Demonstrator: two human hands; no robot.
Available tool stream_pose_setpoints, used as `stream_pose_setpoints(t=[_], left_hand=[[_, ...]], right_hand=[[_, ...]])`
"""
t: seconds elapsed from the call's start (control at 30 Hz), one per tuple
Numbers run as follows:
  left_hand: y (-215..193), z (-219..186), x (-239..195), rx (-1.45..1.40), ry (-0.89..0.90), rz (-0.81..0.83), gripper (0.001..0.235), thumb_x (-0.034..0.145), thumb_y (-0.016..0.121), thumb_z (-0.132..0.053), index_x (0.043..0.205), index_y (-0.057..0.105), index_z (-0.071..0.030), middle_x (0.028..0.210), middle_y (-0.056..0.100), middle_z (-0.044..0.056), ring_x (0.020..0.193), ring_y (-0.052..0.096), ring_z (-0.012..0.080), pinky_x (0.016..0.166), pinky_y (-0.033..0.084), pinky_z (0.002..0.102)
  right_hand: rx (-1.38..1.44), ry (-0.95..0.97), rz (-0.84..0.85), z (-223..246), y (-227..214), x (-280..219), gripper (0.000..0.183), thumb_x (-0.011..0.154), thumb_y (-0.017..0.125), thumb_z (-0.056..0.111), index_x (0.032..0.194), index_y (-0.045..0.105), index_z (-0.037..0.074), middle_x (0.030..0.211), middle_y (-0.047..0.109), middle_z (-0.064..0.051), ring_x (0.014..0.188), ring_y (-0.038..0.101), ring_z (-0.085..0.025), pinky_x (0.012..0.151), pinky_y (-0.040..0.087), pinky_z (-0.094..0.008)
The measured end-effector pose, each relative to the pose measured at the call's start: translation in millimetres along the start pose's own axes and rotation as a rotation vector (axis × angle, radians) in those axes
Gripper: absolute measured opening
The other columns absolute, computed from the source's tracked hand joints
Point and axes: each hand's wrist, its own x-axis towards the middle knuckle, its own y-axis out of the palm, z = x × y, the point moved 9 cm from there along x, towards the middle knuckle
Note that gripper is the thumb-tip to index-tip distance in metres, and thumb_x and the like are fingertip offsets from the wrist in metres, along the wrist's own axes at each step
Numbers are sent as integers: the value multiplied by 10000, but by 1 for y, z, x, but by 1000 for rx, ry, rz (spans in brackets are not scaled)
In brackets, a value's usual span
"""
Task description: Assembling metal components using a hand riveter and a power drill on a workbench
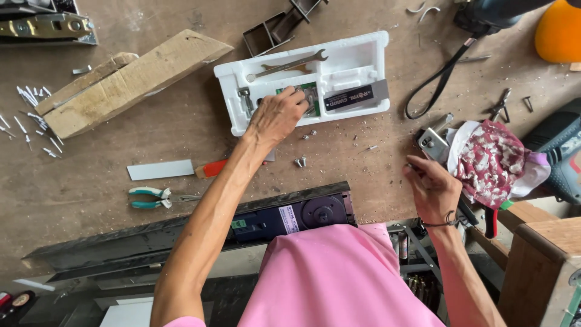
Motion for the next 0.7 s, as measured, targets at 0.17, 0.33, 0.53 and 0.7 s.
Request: stream_pose_setpoints(t=[0.17, 0.33, 0.53, 0.7], left_hand=[[-4, -6, 9, 59, 78, 93, 199, 1037, 568, -71, 935, 719, -151, 831, 606, -26, 793, 605, 122, 606, 532, 198], [-35, -15, 13, -12, 126, 125, 177, 985, 612, -37, 845, 694, -106, 811, 620, -2, 783, 641, 177, 614, 569, 289], [-11, -3, 11, -34, 111, 119, 217, 1035, 601, -91, 838, 677, -139, 768, 541, -48, 743, 616, 143, 625, 563, 246], [-10, -4, 11, -67, 130, 143, 276, 1048, 569, -86, 780, 594, -146, 726, 457, -70, 709, 587, 124, 609, 538, 228]], right_hand=[[97, 135, -13, -11, -3, -17, 189, 918, 854, 156, 1102, 819, 131, 833, 727, -71, 778, 681, -134, 747, 537, -313], [243, 243, 11, 14, 11, -19, 219, 909, 839, 77, 1121, 791, 53, 815, 728, -85, 790, 669, -101, 774, 556, -279], [415, 299, 87, 17, 36, -25, 241, 874, 822, -5, 1107, 763, -24, 871, 766, -143, 817, 723, -135, 784, 598, -271], [454, 310, 99, 20, 42, -29, 241, 866, 820, -8, 1095, 755, -41, 864, 769, -155, 801, 739, -147, 752, 617, -271]])
